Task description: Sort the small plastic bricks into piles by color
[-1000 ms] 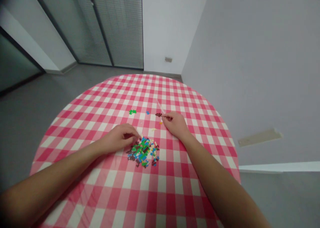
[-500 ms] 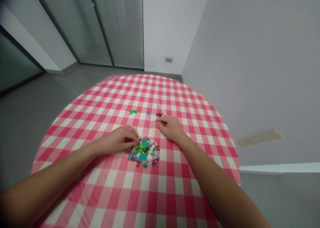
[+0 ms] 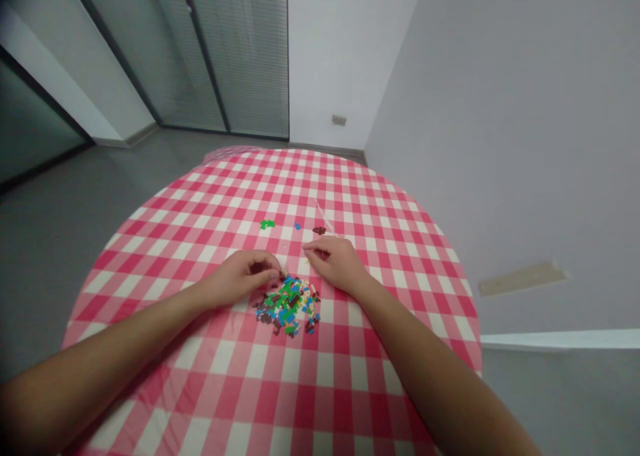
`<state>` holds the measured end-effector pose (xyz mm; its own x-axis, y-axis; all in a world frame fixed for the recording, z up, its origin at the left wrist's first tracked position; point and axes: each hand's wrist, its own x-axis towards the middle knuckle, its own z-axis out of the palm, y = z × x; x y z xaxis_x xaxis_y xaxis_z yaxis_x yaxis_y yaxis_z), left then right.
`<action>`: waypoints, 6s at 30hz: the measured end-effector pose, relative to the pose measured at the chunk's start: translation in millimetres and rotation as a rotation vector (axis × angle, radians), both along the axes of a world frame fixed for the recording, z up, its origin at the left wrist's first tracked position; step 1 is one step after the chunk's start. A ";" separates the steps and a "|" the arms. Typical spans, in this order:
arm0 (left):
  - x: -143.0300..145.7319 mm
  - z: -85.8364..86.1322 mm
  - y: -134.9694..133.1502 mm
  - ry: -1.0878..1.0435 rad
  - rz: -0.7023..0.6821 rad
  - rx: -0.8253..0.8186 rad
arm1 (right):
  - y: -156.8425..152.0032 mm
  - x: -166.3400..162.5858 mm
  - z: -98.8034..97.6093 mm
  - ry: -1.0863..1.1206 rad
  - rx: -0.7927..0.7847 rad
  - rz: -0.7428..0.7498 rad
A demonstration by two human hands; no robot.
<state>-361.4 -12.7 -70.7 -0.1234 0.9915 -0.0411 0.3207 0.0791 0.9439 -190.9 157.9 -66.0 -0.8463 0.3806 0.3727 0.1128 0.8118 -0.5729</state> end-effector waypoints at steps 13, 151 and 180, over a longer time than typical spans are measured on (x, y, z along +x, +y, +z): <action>8.0 3.8 3.7 -0.277 0.125 0.046 | -32.2 -2.6 5.9 0.028 0.022 0.181; 7.5 -0.2 4.0 0.266 0.159 0.296 | -28.0 -4.6 1.1 0.006 -0.091 0.115; 7.5 1.1 2.2 0.223 0.155 0.223 | 47.1 5.4 -16.3 -0.267 0.028 -0.376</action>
<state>-353.9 -10.5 -69.6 -0.2545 0.9418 0.2196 0.5209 -0.0578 0.8516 -185.5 205.0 -82.3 -0.7189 0.6726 0.1752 0.5430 0.7008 -0.4626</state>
